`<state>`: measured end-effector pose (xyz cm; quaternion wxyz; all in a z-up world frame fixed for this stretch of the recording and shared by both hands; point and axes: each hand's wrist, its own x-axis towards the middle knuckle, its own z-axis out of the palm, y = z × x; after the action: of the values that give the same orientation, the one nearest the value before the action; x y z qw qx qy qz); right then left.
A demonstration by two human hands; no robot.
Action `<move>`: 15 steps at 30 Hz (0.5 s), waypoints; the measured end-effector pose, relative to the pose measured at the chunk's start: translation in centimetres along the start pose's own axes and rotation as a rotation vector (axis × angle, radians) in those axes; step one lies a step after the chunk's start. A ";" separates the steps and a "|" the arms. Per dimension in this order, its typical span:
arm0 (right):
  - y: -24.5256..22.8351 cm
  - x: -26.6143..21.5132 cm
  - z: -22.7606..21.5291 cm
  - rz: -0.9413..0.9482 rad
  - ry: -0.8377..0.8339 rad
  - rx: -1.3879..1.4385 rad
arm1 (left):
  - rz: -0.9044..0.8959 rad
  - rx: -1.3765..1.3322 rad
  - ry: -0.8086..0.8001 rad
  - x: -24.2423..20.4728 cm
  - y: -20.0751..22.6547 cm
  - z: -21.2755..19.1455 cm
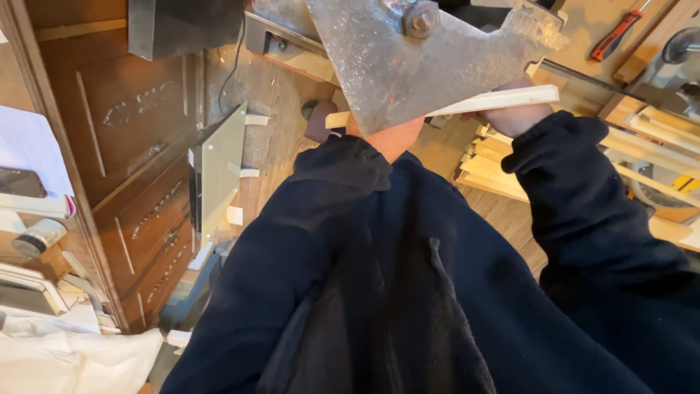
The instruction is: Trimming the ends of wooden frame pieces using a manual miter trimmer.
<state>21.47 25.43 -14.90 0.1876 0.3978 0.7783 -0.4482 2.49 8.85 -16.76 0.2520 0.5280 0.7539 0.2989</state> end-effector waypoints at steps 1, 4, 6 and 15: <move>0.3 -0.1 0.2 0.000 -0.005 -0.002 | -0.005 -0.002 0.000 -0.1 0.1 0.1; 0.4 -0.1 0.5 -0.123 0.026 0.071 | -0.145 -0.181 -0.026 -0.1 0.1 0.3; -0.5 0.1 0.4 -0.102 0.009 0.135 | -0.063 -0.025 -0.068 -0.2 -0.6 0.4; -0.9 0.1 0.3 -0.098 0.009 0.067 | -0.029 -0.045 -0.094 -1.2 -1.5 2.2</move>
<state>20.71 24.92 -14.62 0.1486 0.3673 0.7822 -0.4808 3.43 7.73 -19.33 0.3033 0.5245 0.7420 0.2869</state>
